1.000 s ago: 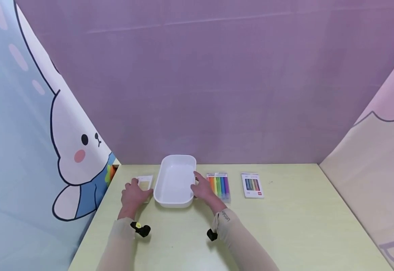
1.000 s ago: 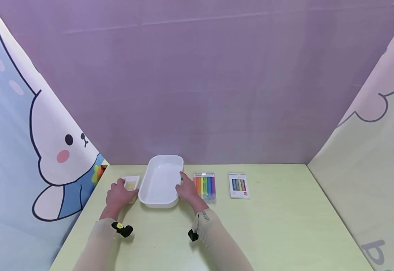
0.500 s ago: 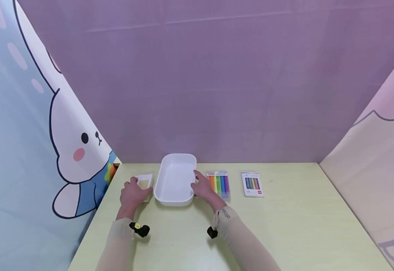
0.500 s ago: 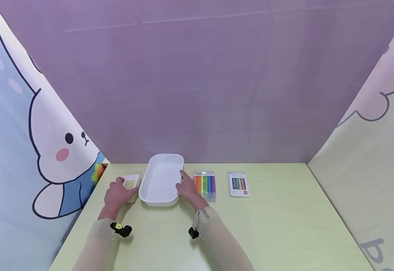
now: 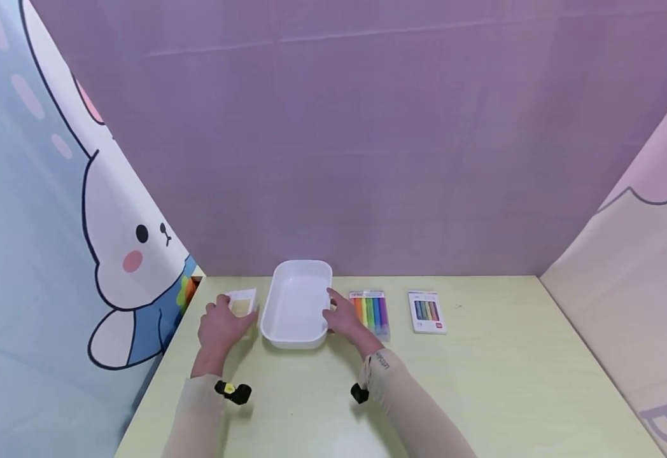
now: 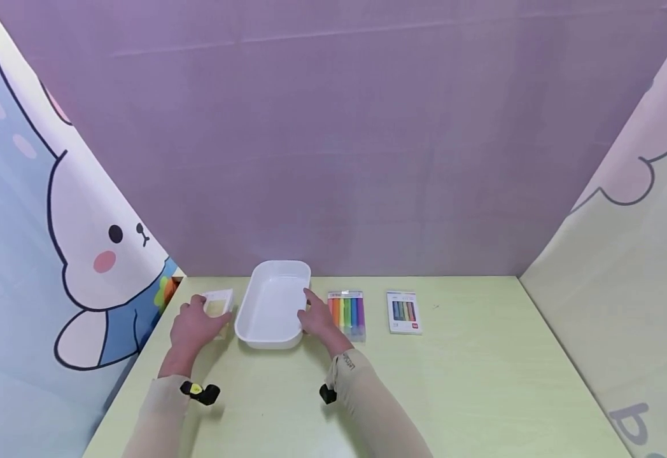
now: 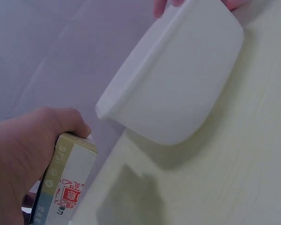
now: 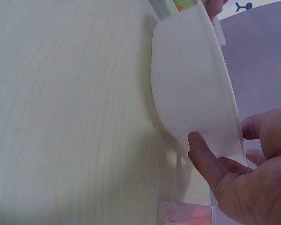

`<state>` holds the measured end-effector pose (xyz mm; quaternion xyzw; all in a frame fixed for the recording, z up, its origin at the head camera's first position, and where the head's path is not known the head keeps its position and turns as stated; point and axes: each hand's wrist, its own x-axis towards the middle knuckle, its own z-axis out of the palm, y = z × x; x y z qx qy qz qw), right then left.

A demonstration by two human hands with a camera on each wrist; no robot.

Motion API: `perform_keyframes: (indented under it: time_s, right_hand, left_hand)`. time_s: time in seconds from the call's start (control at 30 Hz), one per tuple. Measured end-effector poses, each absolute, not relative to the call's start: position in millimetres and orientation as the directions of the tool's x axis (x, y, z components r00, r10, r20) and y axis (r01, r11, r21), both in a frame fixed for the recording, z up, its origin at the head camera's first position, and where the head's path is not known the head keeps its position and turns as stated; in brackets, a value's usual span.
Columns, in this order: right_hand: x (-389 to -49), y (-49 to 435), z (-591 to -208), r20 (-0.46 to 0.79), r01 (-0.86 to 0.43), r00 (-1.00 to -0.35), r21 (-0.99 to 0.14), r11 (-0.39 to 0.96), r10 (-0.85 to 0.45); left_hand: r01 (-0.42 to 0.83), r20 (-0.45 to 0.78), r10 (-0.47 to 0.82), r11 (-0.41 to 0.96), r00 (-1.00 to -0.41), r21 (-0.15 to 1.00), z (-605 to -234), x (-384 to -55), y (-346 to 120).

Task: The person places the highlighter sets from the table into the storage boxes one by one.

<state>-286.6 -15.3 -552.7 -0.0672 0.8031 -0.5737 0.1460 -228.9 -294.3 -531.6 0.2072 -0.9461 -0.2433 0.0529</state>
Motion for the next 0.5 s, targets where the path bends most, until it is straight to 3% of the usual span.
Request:
perform_keyframes:
  time_s: [0.5]
  right_hand:
    - [-284.0, -18.9, -551.9, -0.145, 0.060, -0.950, -0.954, 0.295, -0.276]
  left_hand:
    - [-0.283, 0.119, -0.375, 0.839, -0.919, 0.465, -491.7, -223.8, -272.8]
